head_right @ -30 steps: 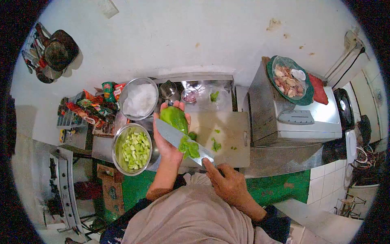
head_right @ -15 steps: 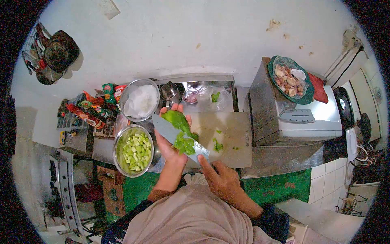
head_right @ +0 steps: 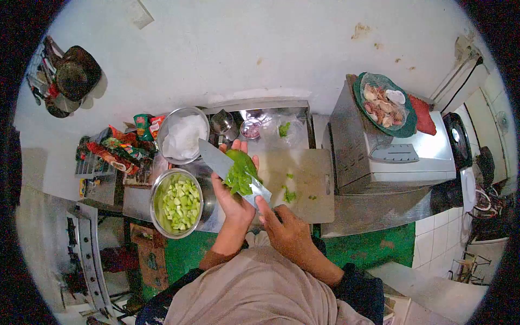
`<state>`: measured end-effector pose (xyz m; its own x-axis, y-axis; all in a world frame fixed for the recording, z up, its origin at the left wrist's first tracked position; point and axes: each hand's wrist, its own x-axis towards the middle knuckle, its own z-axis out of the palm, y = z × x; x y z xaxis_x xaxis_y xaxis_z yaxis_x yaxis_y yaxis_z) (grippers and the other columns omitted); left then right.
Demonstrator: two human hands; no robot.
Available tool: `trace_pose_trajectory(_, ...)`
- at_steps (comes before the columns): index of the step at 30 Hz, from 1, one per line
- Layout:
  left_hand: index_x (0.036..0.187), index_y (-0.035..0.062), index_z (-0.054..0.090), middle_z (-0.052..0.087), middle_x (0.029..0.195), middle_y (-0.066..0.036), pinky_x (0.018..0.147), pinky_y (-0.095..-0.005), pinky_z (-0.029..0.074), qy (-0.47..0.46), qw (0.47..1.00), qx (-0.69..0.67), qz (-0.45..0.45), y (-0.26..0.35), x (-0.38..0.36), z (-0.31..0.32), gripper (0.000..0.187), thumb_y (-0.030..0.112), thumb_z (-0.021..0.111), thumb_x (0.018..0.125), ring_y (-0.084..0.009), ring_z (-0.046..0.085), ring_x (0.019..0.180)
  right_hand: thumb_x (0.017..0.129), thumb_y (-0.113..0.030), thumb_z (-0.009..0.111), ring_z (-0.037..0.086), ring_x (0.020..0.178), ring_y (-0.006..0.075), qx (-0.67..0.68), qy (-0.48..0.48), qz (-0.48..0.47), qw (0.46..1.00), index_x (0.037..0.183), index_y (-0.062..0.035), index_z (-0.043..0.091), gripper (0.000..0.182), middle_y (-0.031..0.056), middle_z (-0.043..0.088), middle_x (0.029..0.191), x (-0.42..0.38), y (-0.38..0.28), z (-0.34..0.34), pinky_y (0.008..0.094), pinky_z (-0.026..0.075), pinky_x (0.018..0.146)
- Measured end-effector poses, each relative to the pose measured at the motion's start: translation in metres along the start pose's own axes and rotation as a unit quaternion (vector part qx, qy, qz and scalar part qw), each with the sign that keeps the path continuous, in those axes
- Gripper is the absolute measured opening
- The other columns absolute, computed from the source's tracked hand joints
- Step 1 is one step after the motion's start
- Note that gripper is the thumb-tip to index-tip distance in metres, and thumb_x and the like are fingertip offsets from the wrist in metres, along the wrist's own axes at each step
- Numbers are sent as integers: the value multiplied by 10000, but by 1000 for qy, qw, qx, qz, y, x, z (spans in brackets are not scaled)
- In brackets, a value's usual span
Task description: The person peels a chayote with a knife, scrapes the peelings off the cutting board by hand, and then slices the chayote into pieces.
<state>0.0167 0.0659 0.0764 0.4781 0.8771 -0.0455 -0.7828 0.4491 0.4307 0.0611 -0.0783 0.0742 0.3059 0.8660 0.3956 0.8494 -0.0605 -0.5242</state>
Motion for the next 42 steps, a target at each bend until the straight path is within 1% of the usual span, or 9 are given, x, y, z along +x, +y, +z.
trace_pose_trajectory(7,1394,186,386,427,1437,-104,1109,-459,289,6,1000,-14,10,8,16,-6,474,360,358,953,-247,324,1386,841,-102,662,594,613,234,-5,-14,5,1000,1334,-126,525,512,79,561,779,-8,5,0,360,487,508)
trace_pose_trajectory(10,1396,170,371,392,1463,-105,1113,-462,279,-51,998,-17,-13,4,11,-12,462,355,346,974,-243,298,1400,837,-100,666,592,610,235,-3,-11,16,1000,1337,-126,522,521,78,557,769,-7,3,0,361,486,505)
trace_pose_trajectory(13,1394,176,374,399,1458,-107,1115,-463,278,-22,999,-15,-46,-2,5,-8,461,356,363,971,-243,306,1395,836,-98,666,587,602,233,8,3,17,1000,1338,-123,521,523,78,551,764,-5,3,1,359,485,504)
trace_pose_trajectory(19,1403,185,379,402,1455,-118,1116,-465,285,-8,1000,-16,-11,5,15,-9,488,363,397,949,-271,332,1380,843,-97,659,580,592,231,-5,-8,30,999,1330,-117,531,504,78,540,755,-14,4,3,357,482,507)
trace_pose_trajectory(22,1398,181,379,399,1457,-126,1110,-458,294,-23,999,-13,-32,2,8,-11,463,368,376,974,-240,322,1387,844,-98,657,579,594,231,-13,-3,36,999,1329,-115,532,501,76,539,751,-10,1,2,358,481,508)
trace_pose_trajectory(25,1397,171,380,394,1459,-127,1105,-457,306,-25,999,-22,-43,-3,3,-12,469,374,386,974,-246,321,1387,844,-98,656,579,595,232,-18,5,31,999,1335,-115,528,507,76,536,749,-7,1,1,358,480,508)
trace_pose_trajectory(28,1412,160,359,385,1465,-130,1104,-463,308,2,1000,-15,-20,7,10,-6,496,385,387,971,-259,321,1385,845,-96,654,578,596,233,-8,3,28,1000,1340,-114,523,512,78,532,745,-13,2,2,358,479,508)
trace_pose_trajectory(34,1413,159,357,384,1466,-123,1105,-471,306,-38,997,-34,-63,-2,0,-17,488,378,373,976,-256,324,1383,845,-97,656,582,602,235,-12,3,36,999,1352,-116,508,529,81,529,747,-10,-1,0,362,479,505)
trace_pose_trajectory(42,1415,158,365,388,1459,-151,1121,-479,282,-13,997,-28,-64,4,2,-11,502,351,417,955,-283,318,1387,848,-97,652,587,604,248,7,9,43,999,1365,-143,496,541,83,538,760,-19,2,1,375,482,505)
